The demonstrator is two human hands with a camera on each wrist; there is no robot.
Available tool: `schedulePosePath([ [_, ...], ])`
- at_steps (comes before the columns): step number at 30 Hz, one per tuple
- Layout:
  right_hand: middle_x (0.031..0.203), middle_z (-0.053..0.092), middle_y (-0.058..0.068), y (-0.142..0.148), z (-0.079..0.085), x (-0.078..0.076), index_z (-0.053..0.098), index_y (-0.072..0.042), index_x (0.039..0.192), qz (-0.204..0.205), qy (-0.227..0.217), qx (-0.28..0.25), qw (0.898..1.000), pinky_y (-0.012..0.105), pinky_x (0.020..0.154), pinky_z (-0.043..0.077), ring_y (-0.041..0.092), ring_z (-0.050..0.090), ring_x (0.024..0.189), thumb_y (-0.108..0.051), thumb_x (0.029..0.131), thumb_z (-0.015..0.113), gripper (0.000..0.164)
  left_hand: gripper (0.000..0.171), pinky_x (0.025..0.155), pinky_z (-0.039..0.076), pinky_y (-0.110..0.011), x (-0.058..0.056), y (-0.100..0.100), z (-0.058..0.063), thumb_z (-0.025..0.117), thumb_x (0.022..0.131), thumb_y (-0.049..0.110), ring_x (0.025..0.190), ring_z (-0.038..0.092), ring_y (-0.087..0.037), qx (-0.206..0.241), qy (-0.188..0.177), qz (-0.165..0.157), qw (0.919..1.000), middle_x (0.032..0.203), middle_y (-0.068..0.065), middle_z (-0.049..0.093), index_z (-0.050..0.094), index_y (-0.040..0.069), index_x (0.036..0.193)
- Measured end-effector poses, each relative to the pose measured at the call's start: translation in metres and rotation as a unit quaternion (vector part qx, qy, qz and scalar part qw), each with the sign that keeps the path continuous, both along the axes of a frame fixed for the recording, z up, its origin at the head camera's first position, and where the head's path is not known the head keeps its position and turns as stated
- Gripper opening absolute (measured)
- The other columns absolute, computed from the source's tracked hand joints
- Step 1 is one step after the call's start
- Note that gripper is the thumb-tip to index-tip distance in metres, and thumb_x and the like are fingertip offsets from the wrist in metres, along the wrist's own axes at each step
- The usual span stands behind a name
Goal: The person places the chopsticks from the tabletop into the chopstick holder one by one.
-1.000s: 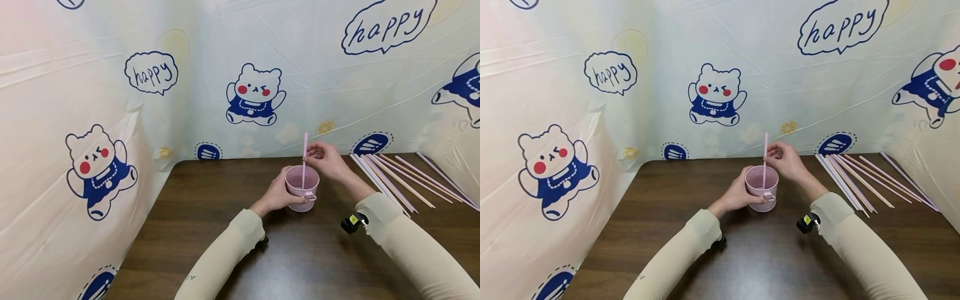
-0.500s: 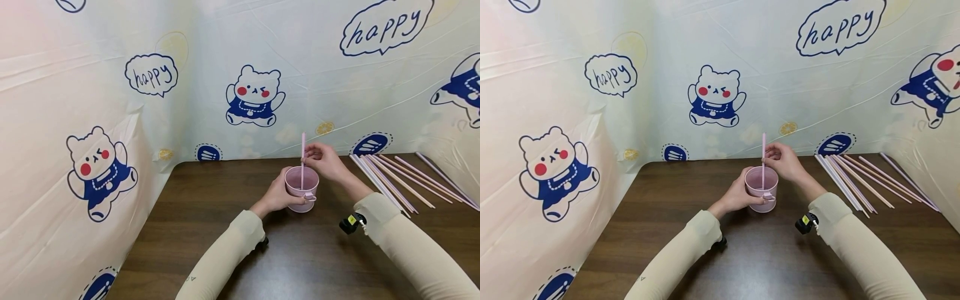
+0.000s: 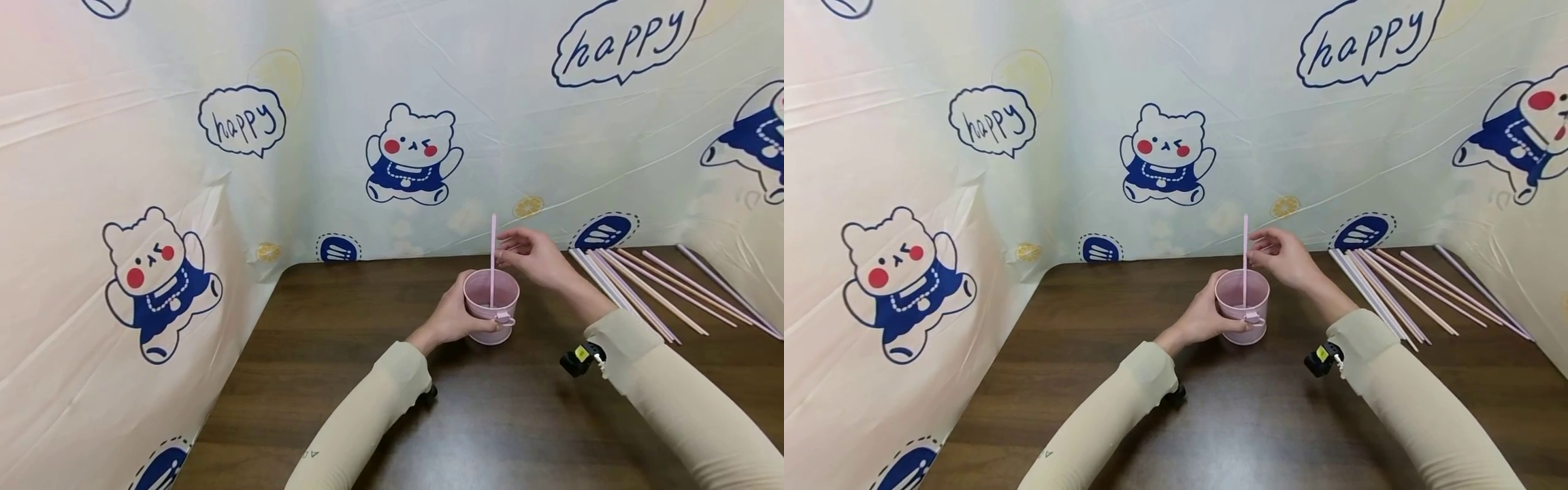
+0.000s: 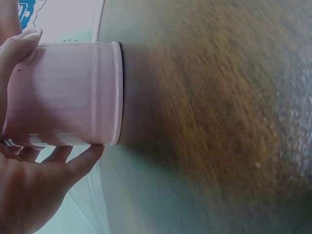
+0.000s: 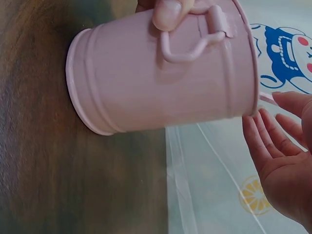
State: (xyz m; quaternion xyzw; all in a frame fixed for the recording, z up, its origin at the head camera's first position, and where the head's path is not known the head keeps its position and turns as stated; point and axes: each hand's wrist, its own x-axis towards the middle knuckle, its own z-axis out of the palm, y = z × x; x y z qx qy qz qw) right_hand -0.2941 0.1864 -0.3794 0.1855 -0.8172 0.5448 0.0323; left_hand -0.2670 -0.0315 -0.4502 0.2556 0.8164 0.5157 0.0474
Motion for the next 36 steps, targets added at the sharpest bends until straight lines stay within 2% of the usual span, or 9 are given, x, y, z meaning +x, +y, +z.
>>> schedulePosePath([
  [7, 0.116, 0.065, 0.031, 0.013, 0.01, 0.0, 0.056, 0.007, 0.133, -0.013, 0.013, 0.022, 1.0, 0.021, 0.075, 0.057, 0.007, 0.069, 0.085, -0.006, 0.101, 0.063, 0.035, 0.101, 0.102, 0.046, -0.028, 0.0, 0.001, 0.0, 0.096, 0.066, 0.013, 0.122, 0.06, -0.025, -0.001, 0.0, 0.005, 1.0, 0.134, -0.007, 0.06, 0.038, 0.015, 0.149],
  [13, 0.119, 0.066, 0.027, 0.033, 0.018, 0.002, 0.059, 0.004, 0.131, -0.064, 0.039, 0.061, 0.995, 0.017, 0.072, 0.054, -0.001, 0.064, 0.085, -0.014, 0.101, 0.065, 0.036, 0.1, 0.103, 0.045, -0.028, 0.001, 0.0, -0.002, 0.096, 0.066, 0.013, 0.122, 0.059, -0.027, 0.007, 0.0, 0.002, 1.0, 0.134, -0.008, 0.059, 0.039, 0.015, 0.148],
  [17, 0.121, 0.066, 0.026, 0.05, 0.019, 0.002, 0.06, 0.003, 0.132, -0.101, 0.038, 0.081, 0.991, 0.015, 0.071, 0.052, -0.005, 0.06, 0.086, -0.017, 0.102, 0.064, 0.036, 0.1, 0.103, 0.045, -0.029, 0.0, -0.001, -0.002, 0.096, 0.066, 0.012, 0.123, 0.059, -0.027, 0.01, 0.002, -0.001, 1.0, 0.135, -0.009, 0.059, 0.039, 0.015, 0.148],
  [24, 0.118, 0.065, 0.025, 0.073, 0.011, 0.004, 0.059, 0.002, 0.13, -0.129, 0.034, 0.111, 0.985, 0.015, 0.069, 0.05, 0.008, 0.062, 0.091, -0.015, 0.102, 0.064, 0.034, 0.1, 0.103, 0.045, -0.029, -0.001, -0.001, -0.003, 0.095, 0.067, 0.012, 0.122, 0.059, -0.025, 0.008, 0.002, -0.002, 1.0, 0.135, -0.007, 0.059, 0.038, 0.015, 0.149],
  [30, 0.116, 0.064, 0.025, 0.088, -0.006, 0.0, 0.058, 0.004, 0.13, -0.133, 0.028, 0.136, 0.981, 0.014, 0.067, 0.05, 0.011, 0.062, 0.09, -0.014, 0.102, 0.063, 0.034, 0.1, 0.103, 0.045, -0.029, -0.001, -0.002, -0.003, 0.095, 0.067, 0.011, 0.122, 0.059, -0.025, 0.01, 0.002, -0.004, 0.9999, 0.135, -0.008, 0.059, 0.038, 0.014, 0.149],
  [34, 0.118, 0.063, 0.028, 0.098, -0.014, 0.0, 0.056, 0.006, 0.13, -0.13, 0.018, 0.163, 0.978, 0.011, 0.068, 0.046, 0.029, 0.061, 0.101, -0.016, 0.103, 0.061, 0.036, 0.1, 0.104, 0.045, -0.028, -0.002, -0.001, -0.003, 0.095, 0.068, 0.011, 0.122, 0.059, -0.025, 0.009, 0.003, -0.006, 0.9999, 0.135, -0.009, 0.059, 0.037, 0.014, 0.149],
  [36, 0.121, 0.061, 0.029, 0.104, -0.018, 0.0, 0.056, 0.006, 0.131, -0.132, 0.005, 0.178, 0.975, 0.016, 0.071, 0.047, 0.037, 0.059, 0.107, -0.02, 0.104, 0.06, 0.038, 0.1, 0.104, 0.045, -0.028, -0.002, -0.001, -0.004, 0.095, 0.068, 0.011, 0.123, 0.059, -0.026, 0.01, 0.003, -0.007, 0.9999, 0.136, -0.009, 0.059, 0.037, 0.013, 0.149],
])
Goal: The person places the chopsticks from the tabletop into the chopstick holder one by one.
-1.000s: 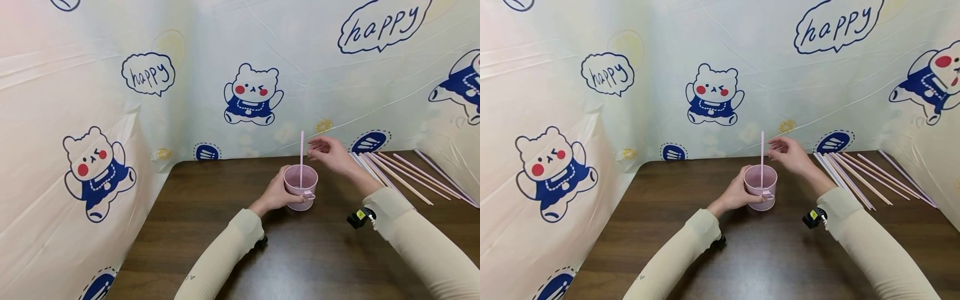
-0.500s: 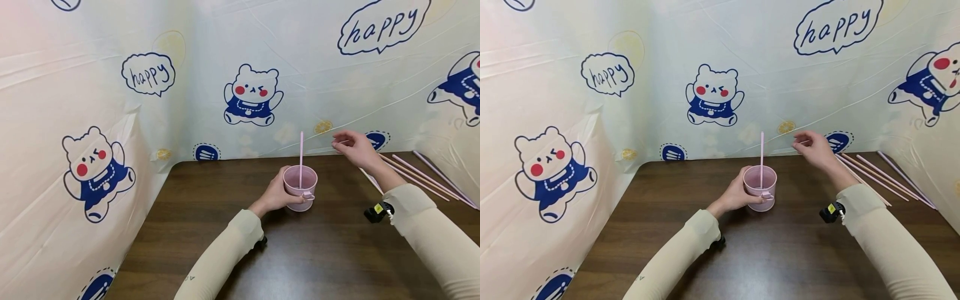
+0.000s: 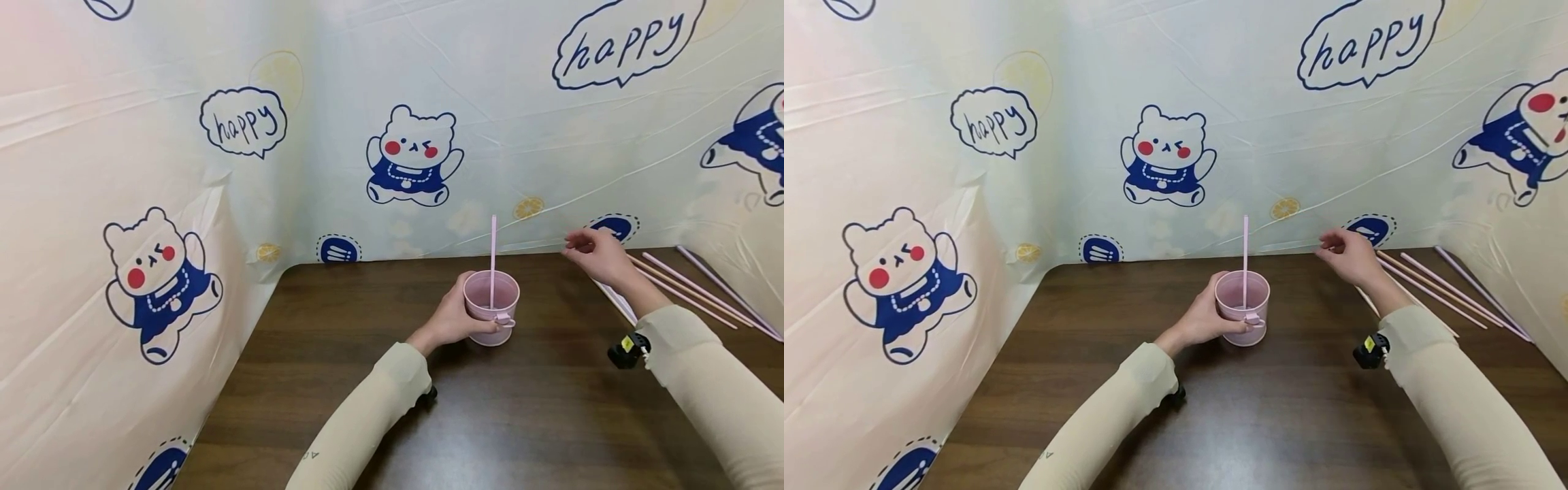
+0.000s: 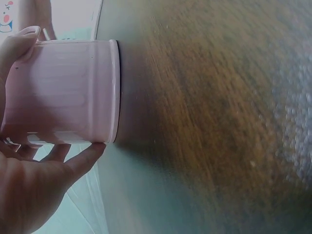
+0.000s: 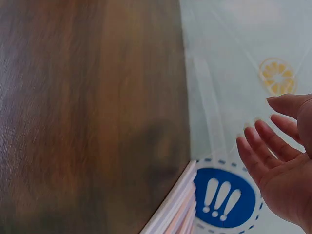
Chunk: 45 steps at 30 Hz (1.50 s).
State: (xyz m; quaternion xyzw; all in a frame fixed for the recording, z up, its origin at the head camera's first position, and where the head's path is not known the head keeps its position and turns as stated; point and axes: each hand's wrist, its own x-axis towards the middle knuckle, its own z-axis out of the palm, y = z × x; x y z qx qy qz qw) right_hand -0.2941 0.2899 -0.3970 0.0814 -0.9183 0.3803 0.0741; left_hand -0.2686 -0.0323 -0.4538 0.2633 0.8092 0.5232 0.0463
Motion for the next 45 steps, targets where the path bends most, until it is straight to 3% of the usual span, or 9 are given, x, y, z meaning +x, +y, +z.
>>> schedulePosePath([
  [5, 0.124, 0.059, 0.033, 0.013, -0.013, -0.003, 0.056, 0.009, 0.13, -0.005, -0.016, 0.025, 1.0, 0.038, 0.081, 0.053, 0.046, 0.058, 0.112, -0.02, 0.103, 0.062, 0.04, 0.099, 0.104, 0.045, -0.028, 0.0, 0.0, -0.001, 0.095, 0.068, 0.012, 0.122, 0.059, -0.025, 0.005, -0.006, -0.005, 1.0, 0.136, -0.008, 0.058, 0.038, 0.014, 0.149],
  [11, 0.121, 0.061, 0.037, 0.022, -0.026, -0.006, 0.059, 0.012, 0.126, 0.007, -0.005, 0.045, 0.999, 0.044, 0.082, 0.054, 0.052, 0.061, 0.11, -0.01, 0.097, 0.067, 0.038, 0.1, 0.104, 0.045, -0.028, 0.0, 0.0, -0.001, 0.095, 0.068, 0.012, 0.122, 0.059, -0.023, 0.002, -0.006, -0.001, 1.0, 0.135, -0.007, 0.058, 0.037, 0.015, 0.149],
  [15, 0.121, 0.061, 0.039, 0.025, -0.03, -0.004, 0.059, 0.013, 0.124, 0.011, -0.007, 0.057, 0.998, 0.055, 0.087, 0.053, 0.055, 0.061, 0.111, -0.007, 0.094, 0.068, 0.038, 0.1, 0.104, 0.045, -0.028, 0.001, 0.0, 0.0, 0.095, 0.068, 0.011, 0.122, 0.059, -0.024, 0.001, -0.008, -0.001, 1.0, 0.136, -0.007, 0.058, 0.037, 0.015, 0.149],
  [23, 0.117, 0.064, 0.037, 0.032, -0.041, -0.004, 0.061, 0.014, 0.117, 0.016, 0.004, 0.075, 0.997, 0.04, 0.078, 0.054, 0.052, 0.065, 0.104, -0.002, 0.089, 0.07, 0.033, 0.099, 0.104, 0.045, -0.028, 0.002, 0.0, 0.001, 0.093, 0.07, 0.011, 0.123, 0.058, -0.024, -0.002, -0.011, -0.005, 0.9999, 0.137, -0.007, 0.057, 0.036, 0.013, 0.15],
  [31, 0.113, 0.063, 0.039, 0.038, -0.051, -0.007, 0.062, 0.013, 0.111, 0.02, 0.028, 0.11, 0.993, 0.062, 0.086, 0.049, 0.054, 0.065, 0.099, -0.001, 0.085, 0.072, 0.031, 0.098, 0.105, 0.044, -0.028, 0.002, 0.0, 0.0, 0.094, 0.069, 0.012, 0.123, 0.059, -0.024, 0.003, -0.009, -0.004, 1.0, 0.136, -0.007, 0.057, 0.037, 0.013, 0.149],
  [45, 0.094, 0.066, 0.033, 0.045, -0.061, -0.008, 0.061, 0.016, 0.108, 0.023, 0.029, 0.147, 0.989, 0.055, 0.078, 0.049, 0.047, 0.064, 0.087, -0.002, 0.081, 0.071, 0.034, 0.099, 0.105, 0.043, -0.028, 0.002, 0.0, 0.001, 0.094, 0.069, 0.011, 0.125, 0.058, -0.028, 0.002, -0.01, -0.004, 0.9999, 0.138, -0.01, 0.057, 0.036, 0.014, 0.15],
])
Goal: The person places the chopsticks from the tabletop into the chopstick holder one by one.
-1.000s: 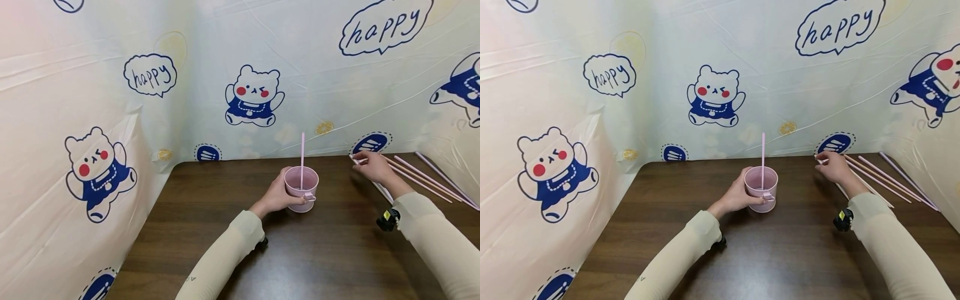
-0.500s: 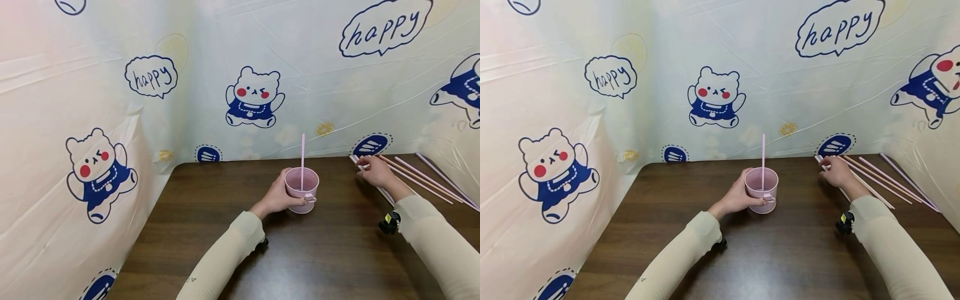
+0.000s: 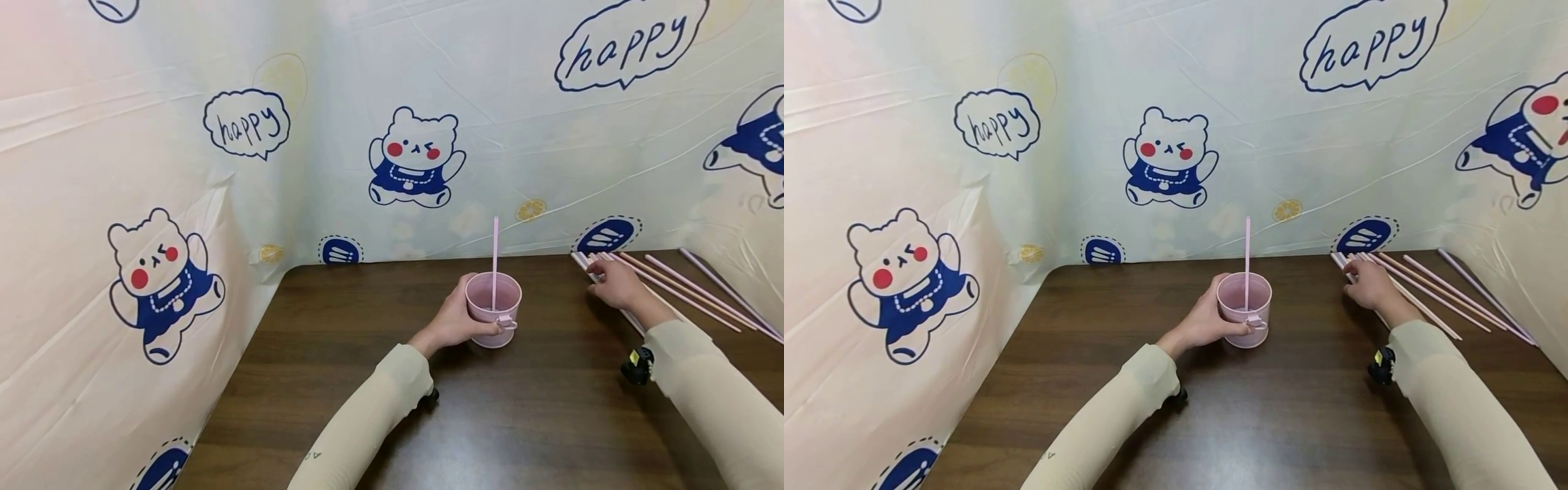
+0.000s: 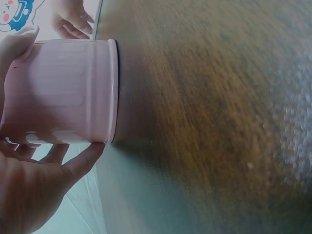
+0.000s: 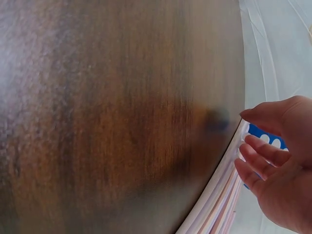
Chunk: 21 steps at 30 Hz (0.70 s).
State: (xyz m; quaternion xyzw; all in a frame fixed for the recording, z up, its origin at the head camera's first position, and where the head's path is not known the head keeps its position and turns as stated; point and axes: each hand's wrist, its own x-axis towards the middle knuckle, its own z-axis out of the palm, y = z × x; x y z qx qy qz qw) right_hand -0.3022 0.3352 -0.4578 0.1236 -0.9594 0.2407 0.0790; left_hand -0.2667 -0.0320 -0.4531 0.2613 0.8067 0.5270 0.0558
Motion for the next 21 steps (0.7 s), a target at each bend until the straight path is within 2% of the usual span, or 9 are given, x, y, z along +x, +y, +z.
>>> schedulePosePath([
  [6, 0.087, 0.065, 0.031, 0.0013, -0.0004, -0.0041, 0.06, 0.02, 0.103, -0.003, -0.002, 0.033, 0.999, 0.058, 0.079, 0.048, 0.047, 0.063, 0.084, -0.003, 0.08, 0.07, 0.034, 0.098, 0.105, 0.044, -0.028, -0.0002, -0.0007, 0.0002, 0.093, 0.07, 0.011, 0.125, 0.057, -0.029, 0.001, -0.001, -0.004, 1.0, 0.138, -0.012, 0.056, 0.035, 0.012, 0.149],
  [12, 0.078, 0.062, 0.023, 0.0015, -0.0003, -0.0062, 0.059, 0.013, 0.089, -0.002, -0.017, 0.063, 0.998, 0.058, 0.077, 0.046, 0.044, 0.059, 0.078, -0.005, 0.079, 0.069, 0.023, 0.099, 0.105, 0.043, -0.027, 0.0006, -0.0001, 0.0004, 0.093, 0.07, 0.011, 0.124, 0.058, -0.027, -0.003, 0.004, 0.001, 1.0, 0.137, -0.01, 0.057, 0.035, 0.012, 0.15],
  [15, 0.081, 0.063, 0.024, 0.0016, -0.0018, -0.0065, 0.059, 0.014, 0.091, -0.006, -0.029, 0.065, 0.997, 0.059, 0.079, 0.047, 0.045, 0.06, 0.08, -0.006, 0.079, 0.068, 0.025, 0.1, 0.105, 0.043, -0.028, 0.0012, 0.0002, 0.0005, 0.094, 0.069, 0.012, 0.125, 0.057, -0.026, -0.007, 0.006, 0.005, 0.9999, 0.137, -0.009, 0.057, 0.035, 0.013, 0.15],
  [21, 0.076, 0.062, 0.021, -0.0004, -0.0025, -0.0051, 0.059, 0.01, 0.084, -0.016, -0.025, 0.059, 0.998, 0.057, 0.076, 0.047, 0.043, 0.059, 0.076, -0.008, 0.083, 0.071, 0.021, 0.1, 0.105, 0.043, -0.028, 0.0006, 0.0001, 0.0001, 0.094, 0.069, 0.012, 0.125, 0.057, -0.027, -0.006, 0.005, 0.003, 1.0, 0.138, -0.01, 0.056, 0.035, 0.014, 0.151],
])
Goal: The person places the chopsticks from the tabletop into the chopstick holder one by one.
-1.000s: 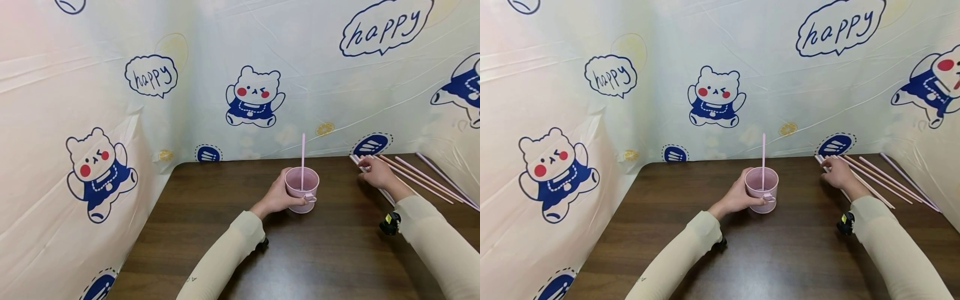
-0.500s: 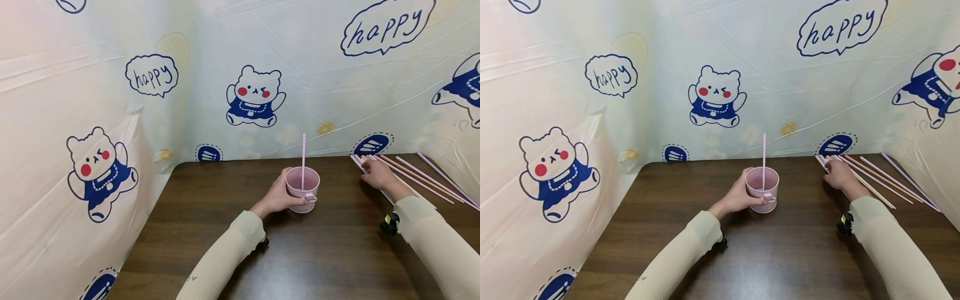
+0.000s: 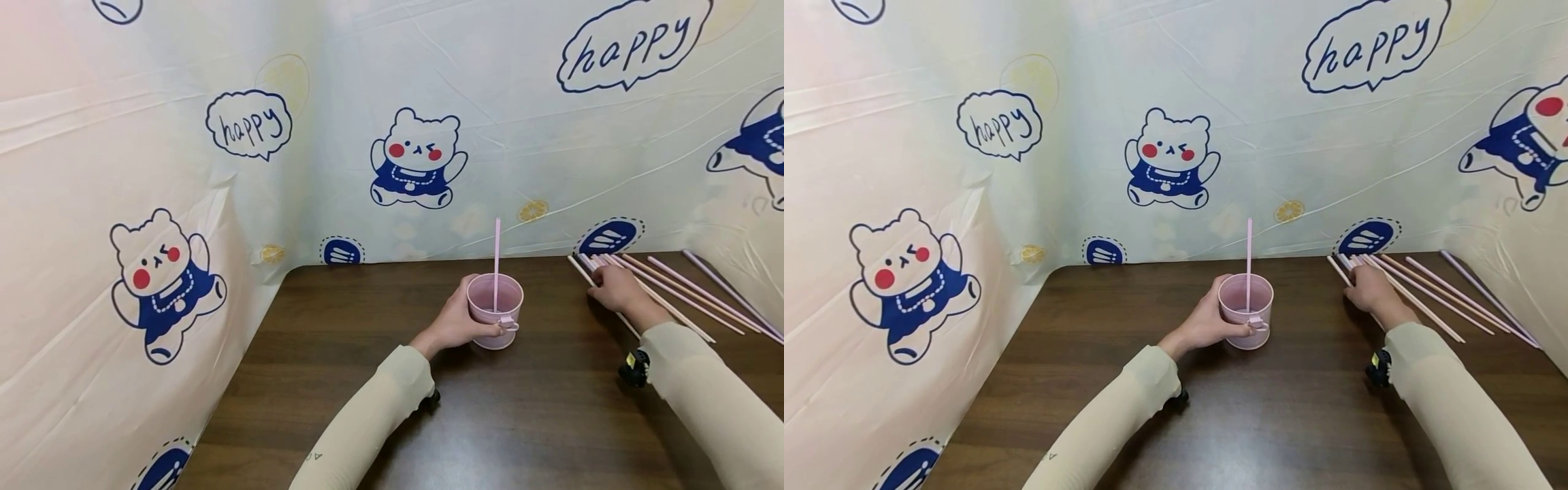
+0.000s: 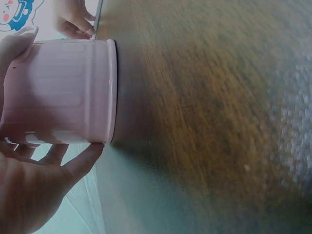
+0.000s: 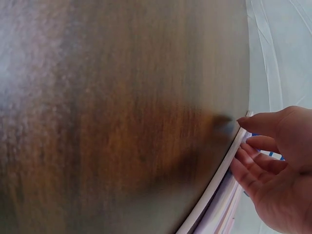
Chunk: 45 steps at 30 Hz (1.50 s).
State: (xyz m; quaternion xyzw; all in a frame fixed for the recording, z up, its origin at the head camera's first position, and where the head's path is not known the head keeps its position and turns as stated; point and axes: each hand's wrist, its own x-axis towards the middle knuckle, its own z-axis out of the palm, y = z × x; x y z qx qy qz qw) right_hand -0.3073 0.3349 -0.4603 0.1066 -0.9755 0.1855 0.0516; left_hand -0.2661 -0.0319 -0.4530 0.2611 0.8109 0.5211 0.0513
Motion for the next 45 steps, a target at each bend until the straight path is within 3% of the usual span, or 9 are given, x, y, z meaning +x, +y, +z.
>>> schedulePosePath([
  [8, 0.078, 0.067, 0.022, -0.001, -0.004, 0.002, 0.064, 0.015, 0.091, -0.019, 0.001, -0.027, 0.999, 0.055, 0.076, 0.049, 0.043, 0.063, 0.079, -0.005, 0.083, 0.068, 0.022, 0.1, 0.105, 0.043, -0.028, -0.001, 0.0, -0.001, 0.094, 0.069, 0.013, 0.125, 0.057, -0.025, 0.0, -0.001, 0.0, 1.0, 0.138, -0.008, 0.056, 0.035, 0.015, 0.151],
  [18, 0.075, 0.067, 0.019, -0.003, 0.0, 0.002, 0.067, 0.006, 0.079, -0.018, -0.001, -0.023, 1.0, 0.056, 0.075, 0.048, 0.044, 0.061, 0.076, -0.006, 0.079, 0.071, 0.013, 0.101, 0.105, 0.043, -0.028, -0.001, 0.0, -0.003, 0.094, 0.069, 0.013, 0.124, 0.057, -0.025, 0.004, -0.003, 0.003, 1.0, 0.137, -0.008, 0.056, 0.036, 0.015, 0.15],
  [30, 0.059, 0.063, 0.0, -0.01, 0.013, 0.003, 0.071, 0.004, 0.073, -0.02, -0.061, -0.019, 0.998, 0.038, 0.061, 0.047, 0.029, 0.06, 0.065, -0.008, 0.076, 0.072, 0.012, 0.1, 0.106, 0.043, -0.028, 0.0, 0.0, -0.002, 0.093, 0.069, 0.011, 0.124, 0.058, -0.024, 0.004, -0.005, 0.003, 1.0, 0.138, -0.009, 0.056, 0.035, 0.014, 0.15],
  [40, 0.058, 0.062, -0.001, -0.014, 0.018, 0.003, 0.067, -0.001, 0.065, -0.019, -0.061, -0.005, 0.998, 0.035, 0.057, 0.045, 0.024, 0.057, 0.06, -0.009, 0.073, 0.071, 0.012, 0.099, 0.106, 0.043, -0.028, 0.001, 0.001, 0.0, 0.093, 0.07, 0.01, 0.123, 0.057, -0.022, 0.006, -0.008, 0.005, 0.9999, 0.138, -0.008, 0.056, 0.035, 0.014, 0.15],
  [45, 0.055, 0.064, -0.002, -0.016, 0.02, 0.004, 0.069, 0.002, 0.068, -0.026, -0.088, -0.021, 0.996, 0.032, 0.056, 0.047, 0.018, 0.06, 0.055, -0.008, 0.074, 0.071, 0.012, 0.099, 0.106, 0.043, -0.028, 0.0, 0.001, -0.002, 0.093, 0.069, 0.011, 0.123, 0.058, -0.022, 0.007, -0.006, 0.004, 1.0, 0.137, -0.007, 0.056, 0.036, 0.015, 0.15],
])
